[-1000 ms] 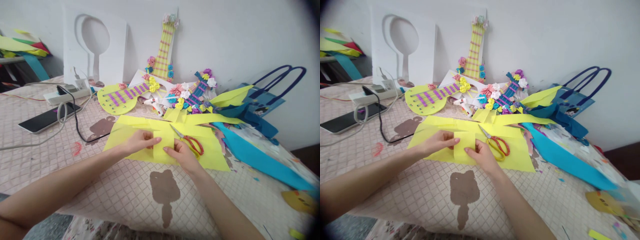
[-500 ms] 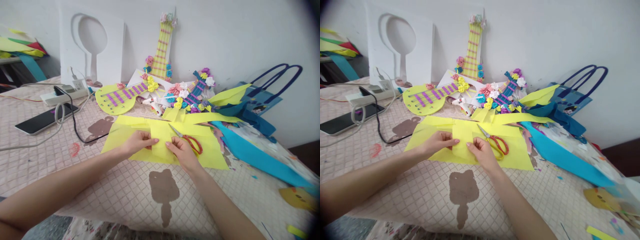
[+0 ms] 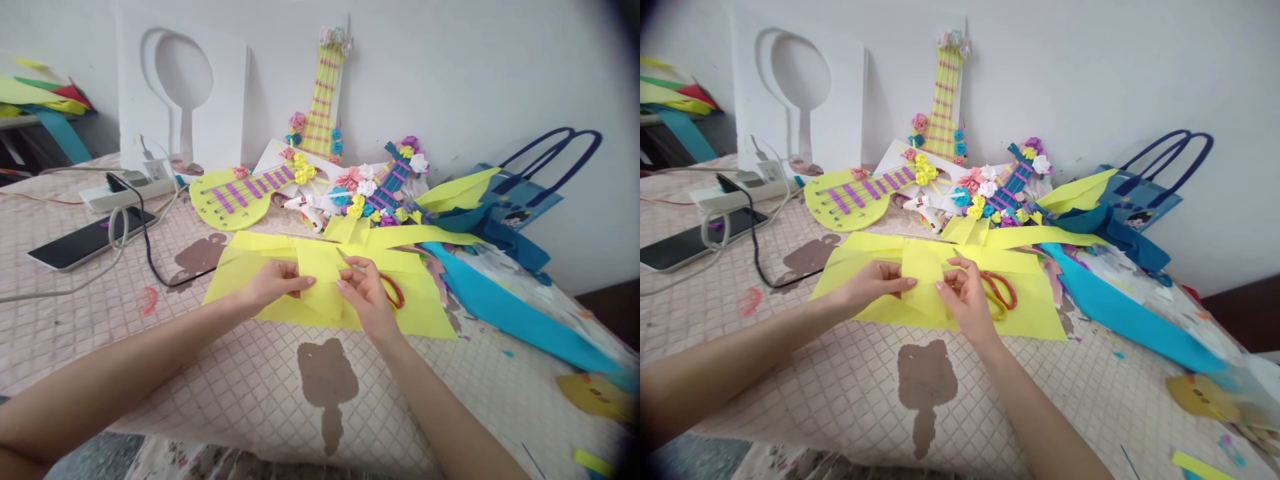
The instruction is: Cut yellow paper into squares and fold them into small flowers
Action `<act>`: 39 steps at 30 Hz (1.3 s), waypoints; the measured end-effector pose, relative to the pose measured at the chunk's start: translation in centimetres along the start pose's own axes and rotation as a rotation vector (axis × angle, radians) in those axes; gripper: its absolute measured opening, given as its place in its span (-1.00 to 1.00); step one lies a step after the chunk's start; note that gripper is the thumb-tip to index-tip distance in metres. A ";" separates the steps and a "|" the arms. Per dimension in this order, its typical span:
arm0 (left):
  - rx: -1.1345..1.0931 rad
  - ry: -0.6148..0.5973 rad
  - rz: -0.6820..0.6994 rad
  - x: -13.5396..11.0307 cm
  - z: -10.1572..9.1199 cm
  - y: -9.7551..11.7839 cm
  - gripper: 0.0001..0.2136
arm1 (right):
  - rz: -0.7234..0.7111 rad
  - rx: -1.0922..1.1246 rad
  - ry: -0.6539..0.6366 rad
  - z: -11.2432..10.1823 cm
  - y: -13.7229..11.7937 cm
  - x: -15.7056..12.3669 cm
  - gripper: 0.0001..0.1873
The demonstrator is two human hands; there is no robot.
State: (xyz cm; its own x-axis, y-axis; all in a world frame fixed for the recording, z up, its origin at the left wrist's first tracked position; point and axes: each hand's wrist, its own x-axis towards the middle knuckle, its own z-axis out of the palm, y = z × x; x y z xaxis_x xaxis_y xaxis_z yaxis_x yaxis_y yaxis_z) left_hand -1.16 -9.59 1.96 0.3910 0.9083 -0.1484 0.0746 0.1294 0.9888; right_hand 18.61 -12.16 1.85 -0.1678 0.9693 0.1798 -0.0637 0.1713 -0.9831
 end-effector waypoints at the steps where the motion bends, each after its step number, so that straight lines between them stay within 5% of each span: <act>1: 0.003 0.000 0.002 0.0 0.0 0.0 -0.74 | -0.021 -0.008 -0.032 0.0 0.0 0.0 -0.61; 18: 0.025 0.014 0.051 -0.1 0.0 -0.1 -0.72 | -0.259 -0.548 0.057 0.3 0.0 -0.4 -0.86; 24: 0.051 0.135 0.231 -0.6 0.6 0.1 -0.47 | -0.297 -0.548 0.099 0.3 0.2 -0.4 -0.90; 30: 0.109 0.145 0.385 -1.0 1.0 0.4 -0.71 | -0.326 -0.546 0.113 0.3 -0.1 -0.5 -0.93; 39: 0.173 0.173 0.382 -1.0 1.0 0.4 -0.84 | -0.345 -0.568 0.123 0.4 -0.4 -0.5 -0.95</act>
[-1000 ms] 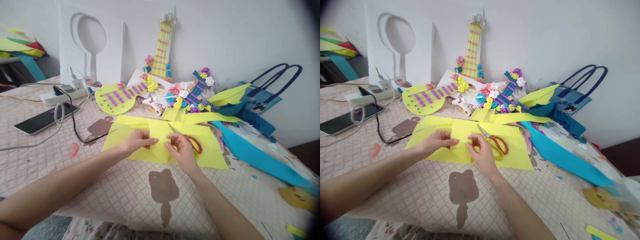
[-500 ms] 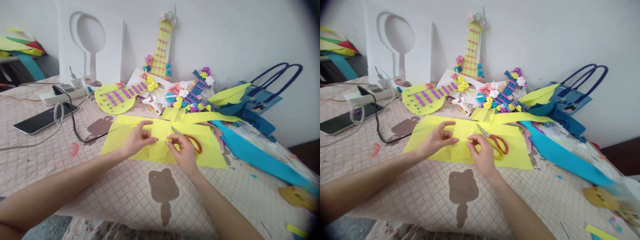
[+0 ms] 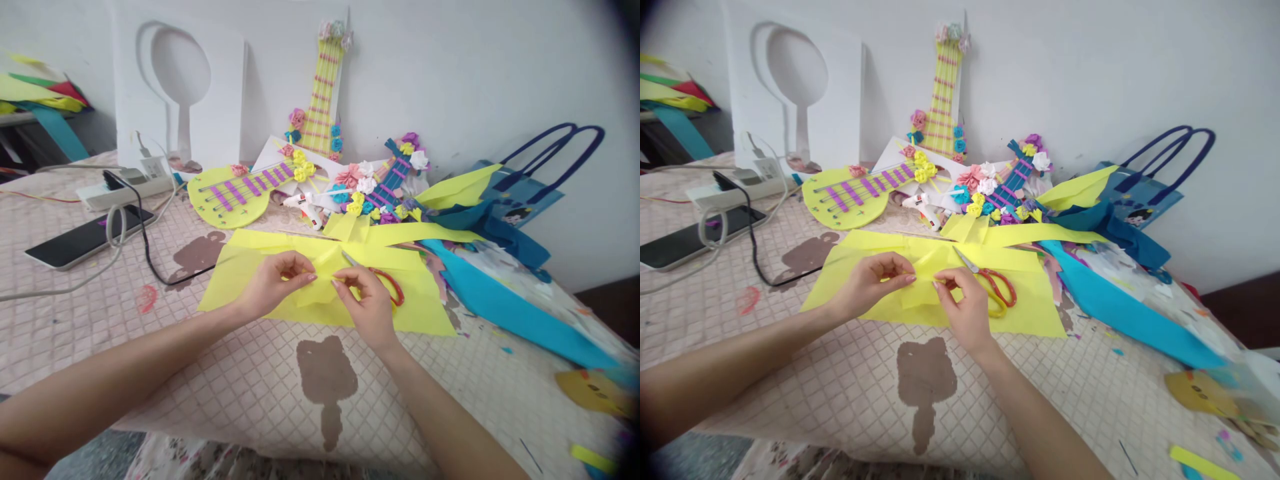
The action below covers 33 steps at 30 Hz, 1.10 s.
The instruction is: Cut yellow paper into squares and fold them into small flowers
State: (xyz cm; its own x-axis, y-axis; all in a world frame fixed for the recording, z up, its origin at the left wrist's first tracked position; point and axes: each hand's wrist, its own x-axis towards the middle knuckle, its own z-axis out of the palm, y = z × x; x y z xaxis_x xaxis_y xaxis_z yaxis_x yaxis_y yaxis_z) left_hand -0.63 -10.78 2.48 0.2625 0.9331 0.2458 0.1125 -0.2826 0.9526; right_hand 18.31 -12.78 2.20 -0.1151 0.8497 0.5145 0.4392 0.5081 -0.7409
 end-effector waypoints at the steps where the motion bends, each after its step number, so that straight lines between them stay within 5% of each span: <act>1: 0.019 -0.012 -0.006 0.0 0.0 0.1 -0.83 | 0.001 -0.002 0.001 0.0 0.0 0.0 -0.95; 17: 0.191 0.061 0.059 -0.2 0.3 0.8 -0.88 | 0.005 -0.016 0.009 -0.1 -0.3 0.0 -0.94; 24: 0.274 0.081 0.198 -0.3 0.0 0.5 -0.91 | -0.019 -0.019 0.026 -0.3 -0.4 0.1 -0.93; 27: 0.235 0.083 0.234 -0.3 0.1 0.4 -0.92 | 0.080 0.074 -0.035 -0.2 -0.2 0.1 -0.94; 33: -0.090 -0.137 -0.108 -0.1 0.4 0.2 -0.70 | 0.383 0.402 -0.046 0.2 0.7 0.2 -0.84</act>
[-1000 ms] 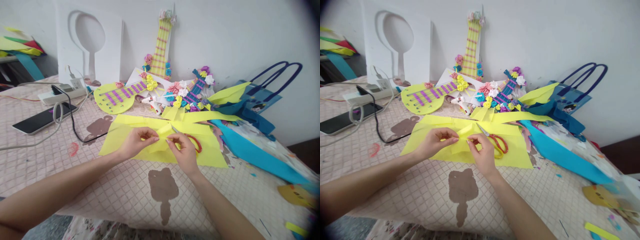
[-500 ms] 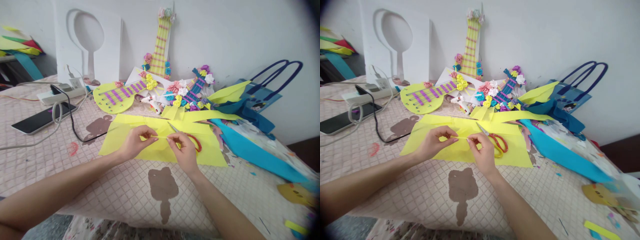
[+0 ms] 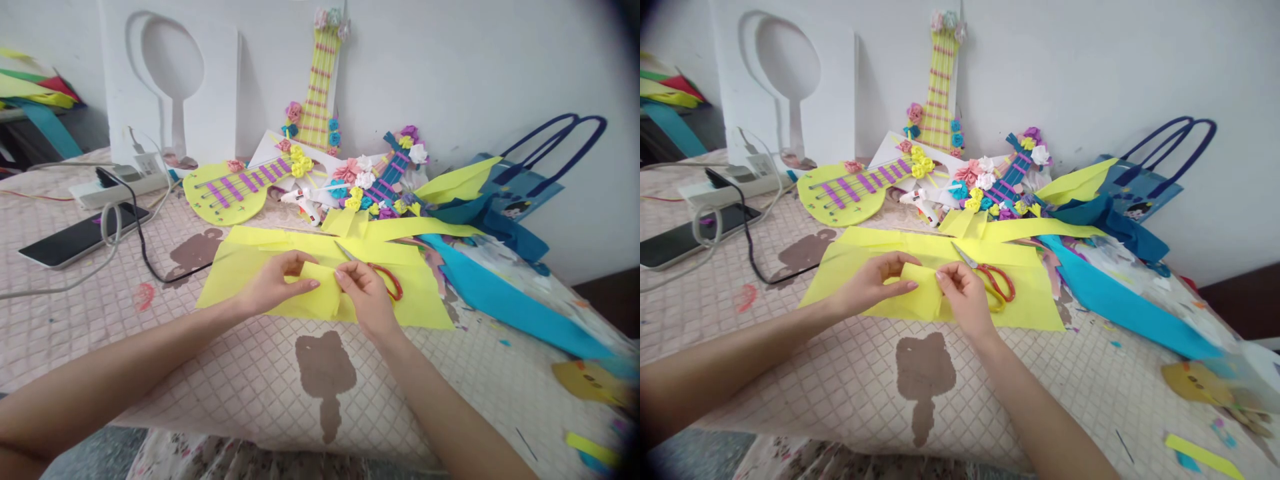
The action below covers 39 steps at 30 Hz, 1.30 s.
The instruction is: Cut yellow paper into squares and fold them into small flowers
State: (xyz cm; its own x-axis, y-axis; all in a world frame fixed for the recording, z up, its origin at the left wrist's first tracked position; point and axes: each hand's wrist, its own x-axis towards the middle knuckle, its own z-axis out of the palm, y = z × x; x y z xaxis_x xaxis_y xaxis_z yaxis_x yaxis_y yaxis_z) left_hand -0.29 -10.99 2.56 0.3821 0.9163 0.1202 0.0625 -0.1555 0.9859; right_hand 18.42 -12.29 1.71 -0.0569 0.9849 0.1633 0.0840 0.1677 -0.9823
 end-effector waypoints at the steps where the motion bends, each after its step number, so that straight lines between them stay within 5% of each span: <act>1: -0.092 -0.060 -0.074 0.1 0.0 -0.1 -0.69 | 0.035 0.045 0.018 0.0 0.1 0.1 -0.82; 4: -0.283 -0.174 -0.247 0.2 -0.1 -0.6 -0.70 | 0.136 0.153 0.059 0.1 0.1 0.3 -0.74; 15: -0.408 -0.179 -0.475 -0.1 0.3 -0.7 -0.67 | 0.264 0.321 0.044 0.3 0.0 0.3 -0.71; 25: -0.370 -0.111 -0.408 0.3 -0.2 -1.0 -0.61 | 0.222 0.257 -0.091 0.3 0.0 0.2 -0.69; 39: -0.363 -0.163 -0.435 0.0 0.1 -1.2 -0.61 | 0.280 0.340 -0.061 0.2 0.3 0.3 -0.74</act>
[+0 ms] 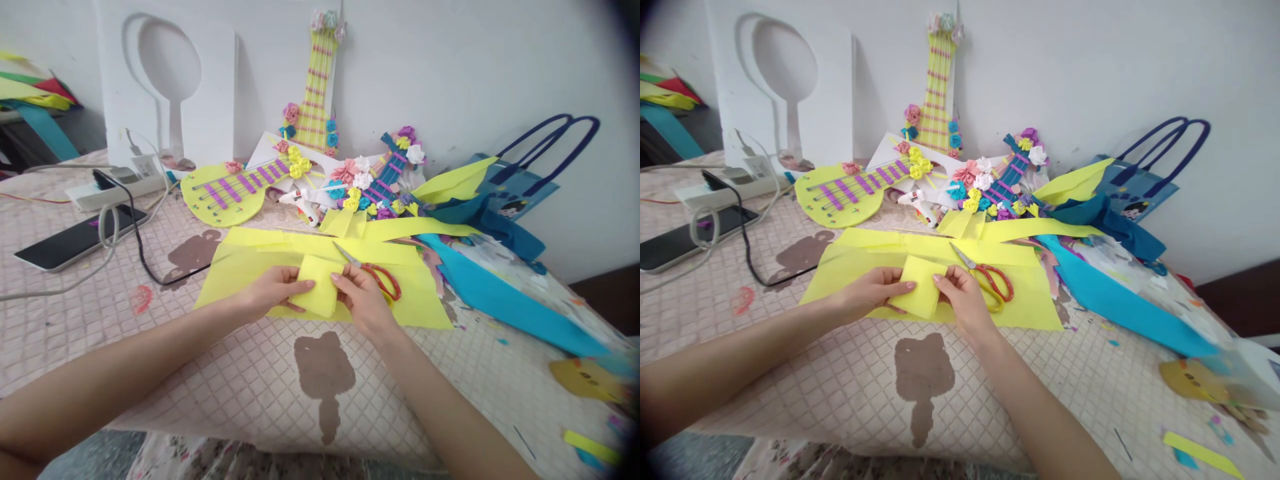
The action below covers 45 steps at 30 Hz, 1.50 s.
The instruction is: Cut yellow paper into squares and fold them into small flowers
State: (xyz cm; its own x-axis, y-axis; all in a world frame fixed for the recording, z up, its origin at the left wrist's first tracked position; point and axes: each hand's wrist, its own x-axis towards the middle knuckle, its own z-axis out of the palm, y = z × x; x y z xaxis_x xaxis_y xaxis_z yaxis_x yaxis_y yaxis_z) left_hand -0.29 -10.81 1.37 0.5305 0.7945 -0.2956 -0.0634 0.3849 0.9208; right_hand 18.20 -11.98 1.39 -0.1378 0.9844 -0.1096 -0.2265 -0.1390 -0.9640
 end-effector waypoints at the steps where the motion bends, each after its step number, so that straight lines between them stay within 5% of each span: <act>1: -0.014 0.012 -0.001 0.0 0.0 0.0 -0.62 | -0.003 0.003 -0.006 0.0 0.0 0.0 -0.75; 8: -0.097 0.165 0.042 0.0 -0.1 0.7 -0.69 | -0.001 0.003 -0.133 0.1 -0.1 -0.3 -0.83; 18: -0.165 0.219 0.107 0.4 -0.6 0.4 -0.67 | -0.247 -0.160 -0.002 0.6 0.0 -0.6 -0.89; 45: -0.139 0.229 0.156 0.3 -0.3 0.3 -0.67 | -0.087 -0.099 -0.041 0.4 0.6 -0.1 -0.78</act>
State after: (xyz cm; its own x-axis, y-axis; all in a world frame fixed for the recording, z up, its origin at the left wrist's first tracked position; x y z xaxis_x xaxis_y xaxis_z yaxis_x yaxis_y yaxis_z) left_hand -0.43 -10.31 1.44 0.3022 0.9280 -0.2181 -0.2527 0.2986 0.9203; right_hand 17.70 -12.22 0.91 -0.1612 0.9868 -0.0168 -0.1435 -0.0403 -0.9888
